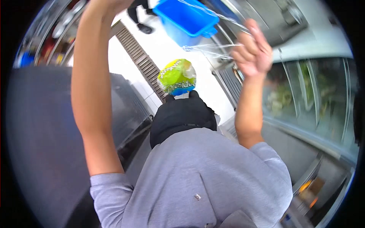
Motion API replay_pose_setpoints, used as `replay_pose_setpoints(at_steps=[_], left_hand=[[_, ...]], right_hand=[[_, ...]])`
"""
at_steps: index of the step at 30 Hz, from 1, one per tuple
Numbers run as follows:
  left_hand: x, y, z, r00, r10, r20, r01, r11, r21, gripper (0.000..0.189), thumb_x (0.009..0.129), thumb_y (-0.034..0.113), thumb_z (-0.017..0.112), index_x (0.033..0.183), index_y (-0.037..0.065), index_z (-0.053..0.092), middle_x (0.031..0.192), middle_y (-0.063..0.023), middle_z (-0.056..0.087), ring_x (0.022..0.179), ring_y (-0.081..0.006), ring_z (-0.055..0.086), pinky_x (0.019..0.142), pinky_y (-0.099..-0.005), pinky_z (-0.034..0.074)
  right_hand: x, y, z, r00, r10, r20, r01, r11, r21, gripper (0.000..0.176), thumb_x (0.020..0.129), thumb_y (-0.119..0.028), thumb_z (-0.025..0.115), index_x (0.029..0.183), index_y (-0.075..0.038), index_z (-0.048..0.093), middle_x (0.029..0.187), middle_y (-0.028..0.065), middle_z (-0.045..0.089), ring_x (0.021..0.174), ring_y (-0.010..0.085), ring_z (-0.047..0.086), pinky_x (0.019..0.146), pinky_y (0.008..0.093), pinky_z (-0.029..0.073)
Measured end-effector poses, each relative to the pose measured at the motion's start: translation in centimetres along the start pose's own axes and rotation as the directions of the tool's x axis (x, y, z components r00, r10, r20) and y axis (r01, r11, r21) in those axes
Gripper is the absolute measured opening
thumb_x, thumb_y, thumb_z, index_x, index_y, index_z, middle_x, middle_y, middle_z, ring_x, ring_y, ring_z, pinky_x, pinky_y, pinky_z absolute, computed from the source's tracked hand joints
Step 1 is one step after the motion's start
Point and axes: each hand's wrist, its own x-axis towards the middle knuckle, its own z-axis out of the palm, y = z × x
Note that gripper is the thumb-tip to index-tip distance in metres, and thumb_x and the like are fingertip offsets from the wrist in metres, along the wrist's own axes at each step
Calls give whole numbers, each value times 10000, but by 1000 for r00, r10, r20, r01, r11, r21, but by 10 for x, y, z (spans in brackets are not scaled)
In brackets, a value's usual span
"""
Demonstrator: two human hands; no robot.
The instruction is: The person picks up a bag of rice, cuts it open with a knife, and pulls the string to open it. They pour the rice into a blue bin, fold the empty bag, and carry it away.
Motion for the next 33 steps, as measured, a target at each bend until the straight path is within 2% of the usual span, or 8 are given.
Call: replay_pose_setpoints(at_steps=[5,11,14,16,19,23,27,33], left_hand=[[-91,-138,58,664,-531,526,717,654,-244,346,926,256,542,1059,-55,618,967,-148,673,862,-213,657,790,-313,519],[-223,-249,161,331,-690,644,918,78,-389,338,956,235,501,1200,2,494,1068,-160,611,921,-234,630,775,-346,526],[-256,-283,176,191,-766,614,947,-21,-321,388,924,256,560,1210,4,485,1027,-160,602,890,-257,620,782,-347,523],[-262,-284,184,144,-919,366,969,56,-239,357,909,239,576,1181,19,506,906,-124,615,763,-220,619,656,-311,525],[-307,-362,161,189,-958,214,975,209,76,297,899,218,572,1122,25,531,768,-81,594,613,-166,578,490,-270,471],[-325,-344,161,55,-995,88,995,62,82,222,898,179,559,1042,11,538,694,-65,568,513,-128,516,402,-231,391],[-361,-354,170,29,-971,236,999,35,18,230,910,205,543,1035,13,557,711,-52,558,535,-119,513,433,-238,408],[-374,-310,198,296,-944,-146,900,225,373,491,821,317,666,1156,-23,550,1012,-196,632,945,-286,597,855,-379,452]], right_hand=[[-191,-45,13,571,-573,-589,-45,694,-719,82,937,-148,496,985,-88,525,555,-73,270,433,27,199,397,194,153],[-399,-3,42,-2,-707,-708,-966,183,-180,226,879,-177,576,1014,2,608,772,64,611,738,186,546,719,305,448],[-534,-3,32,-269,-509,-818,-768,626,-136,256,852,-172,599,1047,-6,600,806,117,640,784,225,577,737,331,455],[-532,6,63,498,-857,-128,-499,-405,767,280,827,-168,629,1050,-1,596,792,133,658,744,305,606,676,365,461],[-510,-22,66,281,-858,430,-916,-106,387,264,801,-174,654,1001,-3,627,810,179,660,761,373,620,682,404,482],[-458,24,4,-229,-924,-307,-973,209,98,173,823,-156,586,838,2,656,881,227,644,875,339,636,784,421,505],[-392,132,-92,153,196,-969,-978,-108,-176,488,827,-194,533,1312,-190,481,1273,135,535,1243,354,439,1044,572,295],[-256,99,-146,252,54,-966,-858,-448,-249,401,728,-56,569,1127,-89,601,1064,174,602,1050,338,560,878,488,442]])
